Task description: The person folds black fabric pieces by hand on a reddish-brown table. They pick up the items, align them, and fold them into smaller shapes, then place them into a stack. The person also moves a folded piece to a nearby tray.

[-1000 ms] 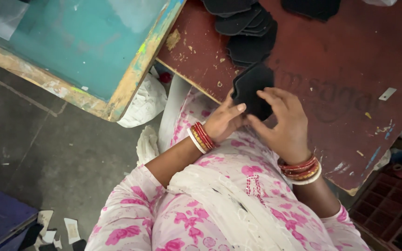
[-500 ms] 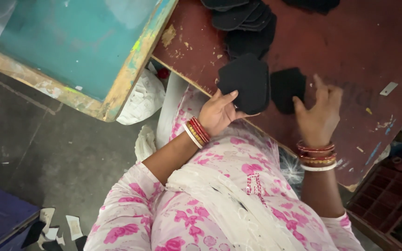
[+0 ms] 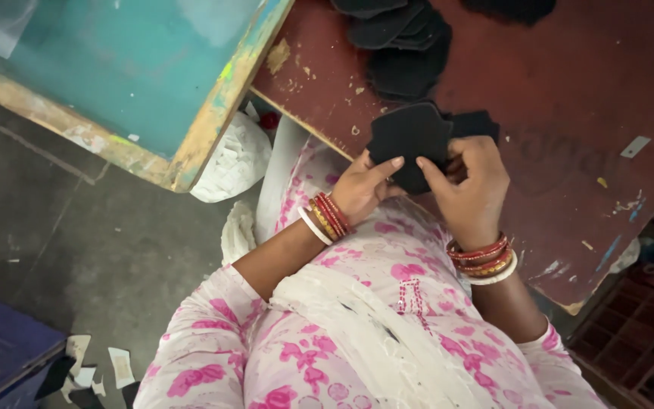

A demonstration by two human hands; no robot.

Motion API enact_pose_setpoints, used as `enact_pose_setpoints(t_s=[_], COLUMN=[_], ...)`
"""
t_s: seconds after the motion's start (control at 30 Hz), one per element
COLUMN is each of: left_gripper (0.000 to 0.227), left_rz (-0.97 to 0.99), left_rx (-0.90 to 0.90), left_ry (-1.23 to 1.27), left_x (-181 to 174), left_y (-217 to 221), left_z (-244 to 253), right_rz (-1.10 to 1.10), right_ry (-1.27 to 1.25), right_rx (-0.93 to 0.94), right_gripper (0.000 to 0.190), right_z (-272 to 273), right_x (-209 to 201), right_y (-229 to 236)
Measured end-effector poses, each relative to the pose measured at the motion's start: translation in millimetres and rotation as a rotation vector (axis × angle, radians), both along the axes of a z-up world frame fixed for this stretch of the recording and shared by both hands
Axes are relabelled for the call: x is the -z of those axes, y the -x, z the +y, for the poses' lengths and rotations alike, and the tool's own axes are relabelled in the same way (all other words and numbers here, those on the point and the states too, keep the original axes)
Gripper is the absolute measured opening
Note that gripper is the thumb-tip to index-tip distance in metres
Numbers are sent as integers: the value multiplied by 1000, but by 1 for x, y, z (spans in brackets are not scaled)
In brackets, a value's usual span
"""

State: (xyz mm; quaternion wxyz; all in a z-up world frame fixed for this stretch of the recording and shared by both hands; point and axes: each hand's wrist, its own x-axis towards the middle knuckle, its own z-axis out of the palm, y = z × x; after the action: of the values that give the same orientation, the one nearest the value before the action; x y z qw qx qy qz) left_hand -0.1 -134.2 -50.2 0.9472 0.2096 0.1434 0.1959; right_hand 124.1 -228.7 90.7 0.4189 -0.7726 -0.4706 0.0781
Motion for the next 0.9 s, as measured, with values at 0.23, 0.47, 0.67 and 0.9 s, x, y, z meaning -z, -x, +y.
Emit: enact_pose_setpoints(t_s=[0.23, 0.47, 0.67, 0.9], left_gripper=[44, 42, 40, 51], left_rz=[-50, -91, -87, -95], left_rx=[22, 7, -1, 40], left_ry=[115, 132, 125, 61], left_x=[-17, -23, -15, -30], left_y=[-3, 6, 1, 1], left_z=[3, 10, 6, -7], right_rz=[189, 499, -663, -300], right_ry=[70, -114, 274, 164], right_rx=[54, 154, 195, -149], right_gripper=[24, 31, 70, 51], right_z=[-8, -45, -35, 4], right_x=[4, 47, 23, -12], right_y=[-16, -93, -67, 13])
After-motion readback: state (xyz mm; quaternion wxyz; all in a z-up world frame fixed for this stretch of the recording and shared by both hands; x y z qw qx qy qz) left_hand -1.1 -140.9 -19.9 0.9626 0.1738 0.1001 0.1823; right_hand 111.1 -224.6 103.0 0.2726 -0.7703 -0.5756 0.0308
